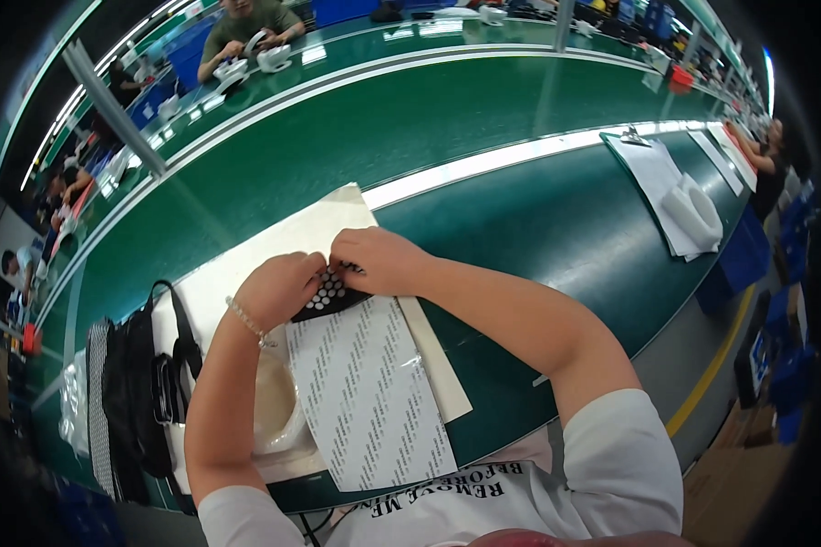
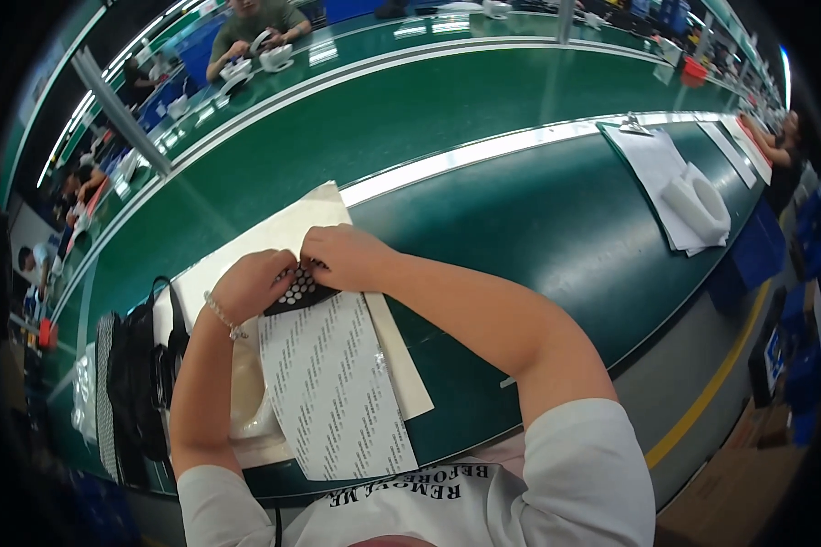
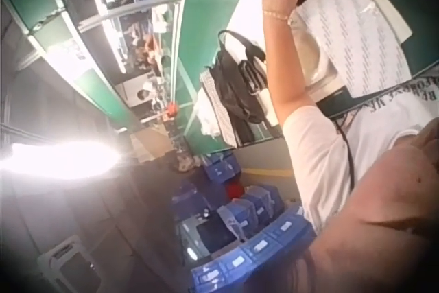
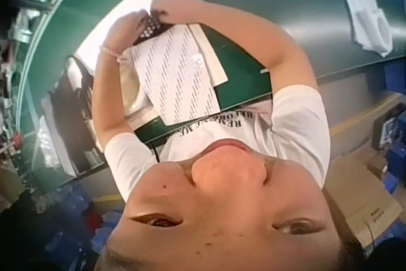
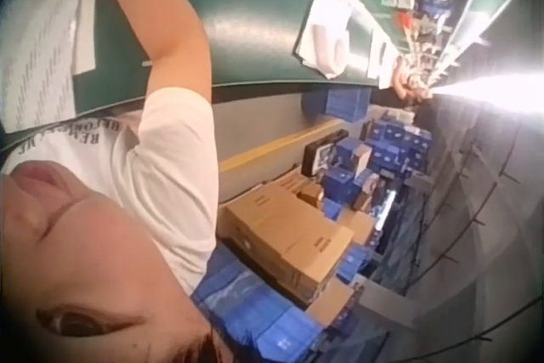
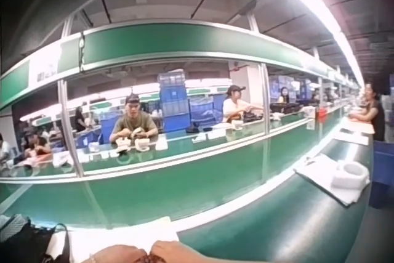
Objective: The person applies stickers to electronic camera components by hand, peeling them from a sticker sheet and affixing them to the plastic housing of the components.
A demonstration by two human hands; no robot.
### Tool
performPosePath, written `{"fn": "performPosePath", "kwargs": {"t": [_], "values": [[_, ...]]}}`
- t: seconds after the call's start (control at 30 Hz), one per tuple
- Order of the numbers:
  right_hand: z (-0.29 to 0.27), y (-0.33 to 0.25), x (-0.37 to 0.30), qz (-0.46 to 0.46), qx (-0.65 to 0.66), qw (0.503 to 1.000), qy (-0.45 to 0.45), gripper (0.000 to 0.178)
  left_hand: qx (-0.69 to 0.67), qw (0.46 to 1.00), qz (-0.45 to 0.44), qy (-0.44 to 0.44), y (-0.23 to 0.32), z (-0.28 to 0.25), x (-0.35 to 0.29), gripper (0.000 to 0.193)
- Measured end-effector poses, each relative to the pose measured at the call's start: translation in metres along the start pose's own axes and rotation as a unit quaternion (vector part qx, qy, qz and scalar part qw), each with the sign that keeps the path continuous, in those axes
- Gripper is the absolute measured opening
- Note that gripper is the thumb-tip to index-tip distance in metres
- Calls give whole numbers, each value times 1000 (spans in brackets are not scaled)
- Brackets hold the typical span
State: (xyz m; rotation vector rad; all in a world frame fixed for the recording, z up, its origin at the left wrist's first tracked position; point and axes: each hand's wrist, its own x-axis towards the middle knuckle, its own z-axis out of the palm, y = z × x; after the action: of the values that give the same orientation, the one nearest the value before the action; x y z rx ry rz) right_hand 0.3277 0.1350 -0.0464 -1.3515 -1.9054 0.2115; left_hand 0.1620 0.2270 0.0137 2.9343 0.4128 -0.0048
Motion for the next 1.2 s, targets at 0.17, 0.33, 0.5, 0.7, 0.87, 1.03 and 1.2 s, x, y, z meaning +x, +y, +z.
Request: {"fn": "performPosePath", "kwargs": {"t": [0.17, 0.33, 0.5, 0.7, 0.87, 1.03, 1.2], "values": [[-1, 14, -7, 64, -12, 998, -21, 17, 37, 999, 21, 2, 3, 11, 13, 12], [3, -2, 5, 36, -12, 999, 1, 17, 63, 998, 15, 6, 4, 0, -7, 10], [4, 11, -8, 10, -16, 1000, 4, 17, 106, 990, 59, 76, 16, 8, 5, 10], [8, 12, -4, -4, -33, 999, 15, 18, 132, 987, 33, 86, 17, 9, 4, 11], [8, 9, -2, -5, -33, 999, 11, 18, 112, 990, 8, 86, 14, 9, 3, 10], [6, 11, -5, -21, -35, 999, 29, 17, 116, 990, 5, 79, 21, 11, 5, 8], [5, 13, -8, -18, -22, 999, 39, 18, 131, 988, 29, 80, 19, 17, 8, 9]]}}
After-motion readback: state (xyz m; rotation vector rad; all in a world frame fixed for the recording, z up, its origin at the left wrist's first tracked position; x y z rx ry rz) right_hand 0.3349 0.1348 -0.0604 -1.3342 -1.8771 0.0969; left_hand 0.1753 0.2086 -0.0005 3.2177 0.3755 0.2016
